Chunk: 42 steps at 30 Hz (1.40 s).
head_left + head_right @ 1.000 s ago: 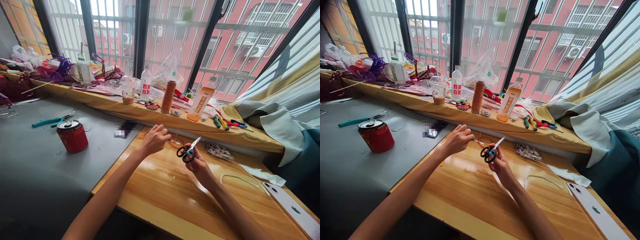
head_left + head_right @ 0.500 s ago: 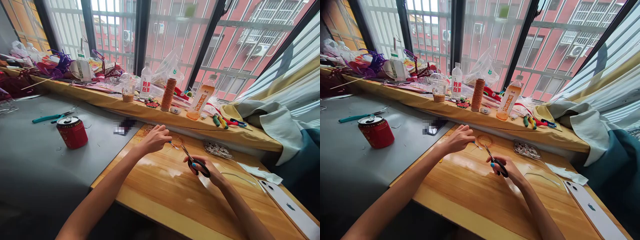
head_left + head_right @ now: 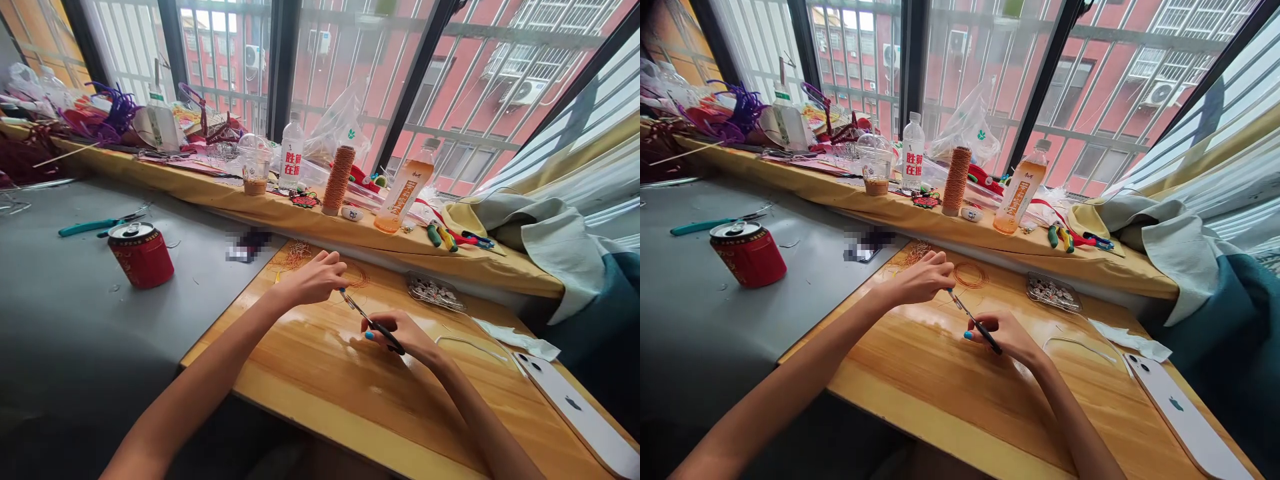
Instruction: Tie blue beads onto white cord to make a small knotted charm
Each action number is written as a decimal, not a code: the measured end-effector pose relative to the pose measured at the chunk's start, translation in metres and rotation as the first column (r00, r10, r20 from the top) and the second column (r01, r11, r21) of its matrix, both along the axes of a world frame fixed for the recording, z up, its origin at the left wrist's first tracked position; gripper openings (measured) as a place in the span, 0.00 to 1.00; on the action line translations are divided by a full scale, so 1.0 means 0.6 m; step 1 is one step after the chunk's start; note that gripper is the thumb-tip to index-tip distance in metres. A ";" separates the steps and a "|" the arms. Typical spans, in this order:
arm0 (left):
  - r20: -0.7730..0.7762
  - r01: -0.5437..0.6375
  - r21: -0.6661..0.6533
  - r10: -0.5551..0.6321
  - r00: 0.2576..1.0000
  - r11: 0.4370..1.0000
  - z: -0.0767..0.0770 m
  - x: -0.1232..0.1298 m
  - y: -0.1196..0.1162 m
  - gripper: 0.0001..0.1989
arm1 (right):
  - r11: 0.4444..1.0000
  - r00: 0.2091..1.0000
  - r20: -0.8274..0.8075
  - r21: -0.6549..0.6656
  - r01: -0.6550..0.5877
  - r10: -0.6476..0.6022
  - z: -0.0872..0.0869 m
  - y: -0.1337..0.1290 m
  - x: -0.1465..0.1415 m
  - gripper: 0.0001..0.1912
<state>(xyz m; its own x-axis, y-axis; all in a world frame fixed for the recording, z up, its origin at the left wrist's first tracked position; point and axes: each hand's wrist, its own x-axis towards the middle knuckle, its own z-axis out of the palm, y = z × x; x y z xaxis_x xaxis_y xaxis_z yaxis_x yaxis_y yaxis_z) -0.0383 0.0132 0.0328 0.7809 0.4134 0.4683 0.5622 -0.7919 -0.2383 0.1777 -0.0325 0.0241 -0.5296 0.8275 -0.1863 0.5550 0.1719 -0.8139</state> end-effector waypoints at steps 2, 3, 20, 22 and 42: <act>-0.007 0.004 0.009 -0.004 1.000 1.000 -0.002 0.001 0.000 0.06 | 1.000 1.000 0.004 0.007 -0.006 0.006 -0.001 0.000 -0.002 0.15; -0.009 0.007 0.012 -0.007 1.000 1.000 -0.003 0.002 0.000 0.06 | 1.000 1.000 0.001 0.011 -0.011 0.011 -0.002 0.000 -0.003 0.15; 0.045 -0.106 0.006 0.106 0.993 0.994 -0.005 -0.014 0.015 0.08 | 0.999 0.997 -0.059 -0.031 0.039 -0.041 -0.005 -0.001 0.000 0.20; 0.058 -0.099 -0.013 0.100 0.993 0.995 -0.004 -0.013 0.014 0.08 | 0.999 1.000 -0.011 -0.046 0.016 -0.016 -0.005 -0.003 -0.007 0.20; 0.071 -0.013 -0.111 0.021 0.997 0.994 -0.011 0.002 0.009 0.07 | 1.000 0.999 -0.049 -0.015 -0.008 0.008 -0.013 -0.003 -0.021 0.17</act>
<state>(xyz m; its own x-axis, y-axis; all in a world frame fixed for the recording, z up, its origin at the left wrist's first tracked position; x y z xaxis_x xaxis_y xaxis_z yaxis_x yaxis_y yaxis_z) -0.0369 0.0184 0.0260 0.7396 0.4782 0.4737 0.5880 -0.8015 -0.1089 0.1649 -0.0340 0.0165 -0.5450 0.8205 -0.1726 0.5128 0.1633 -0.8428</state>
